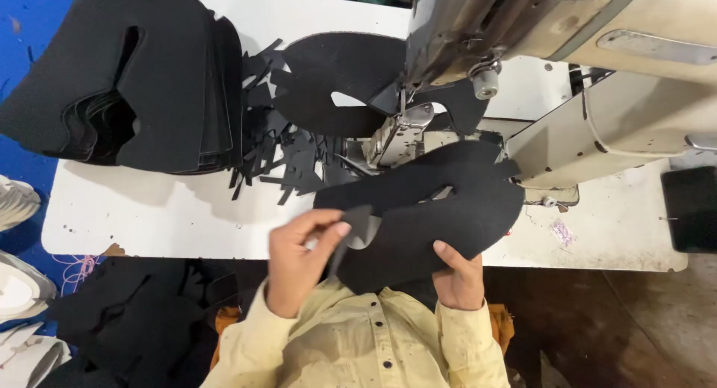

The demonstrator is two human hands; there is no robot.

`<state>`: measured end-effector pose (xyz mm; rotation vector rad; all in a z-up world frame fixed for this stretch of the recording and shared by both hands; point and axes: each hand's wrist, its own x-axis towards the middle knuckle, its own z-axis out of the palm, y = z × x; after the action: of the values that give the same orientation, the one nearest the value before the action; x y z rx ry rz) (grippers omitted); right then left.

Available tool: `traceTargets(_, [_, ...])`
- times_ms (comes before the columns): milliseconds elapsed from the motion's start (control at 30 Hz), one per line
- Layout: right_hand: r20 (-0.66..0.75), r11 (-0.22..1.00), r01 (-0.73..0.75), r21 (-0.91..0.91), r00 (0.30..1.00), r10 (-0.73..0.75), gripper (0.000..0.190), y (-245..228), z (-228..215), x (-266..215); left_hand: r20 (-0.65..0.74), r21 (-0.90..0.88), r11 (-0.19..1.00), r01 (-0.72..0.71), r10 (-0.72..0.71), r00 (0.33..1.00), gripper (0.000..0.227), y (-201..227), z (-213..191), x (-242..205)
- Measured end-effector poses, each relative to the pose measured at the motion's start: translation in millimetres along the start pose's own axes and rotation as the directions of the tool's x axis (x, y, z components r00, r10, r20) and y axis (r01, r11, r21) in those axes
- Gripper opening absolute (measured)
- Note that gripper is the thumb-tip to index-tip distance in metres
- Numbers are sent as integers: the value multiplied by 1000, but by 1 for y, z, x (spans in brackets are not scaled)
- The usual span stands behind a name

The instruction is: The person sews black fabric pieces using a sewing machine, repeatedly picking up a mask-shaped piece and a smaller strap, aligning them under the needle, and stitching them together. The person uses scissors to cut the thread after each stitch and places the finished piece aside.

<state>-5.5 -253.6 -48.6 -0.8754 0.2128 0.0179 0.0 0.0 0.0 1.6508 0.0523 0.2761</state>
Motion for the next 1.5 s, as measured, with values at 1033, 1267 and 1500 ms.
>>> traceTargets(1033, [-27,985,-20,172,999,25,62,14,-4,4,72,158,932,-325,317,946,34,22,56,-9])
traceTargets(1267, [-23,984,-20,178,999,25,62,14,-5,3,62,45,970,-240,237,969,29,16,58,-11])
traceTargets(1500, [-28,980,-5,197,1000,11,62,14,-4,2,52,49,968,-246,244,968,27,12,59,-12])
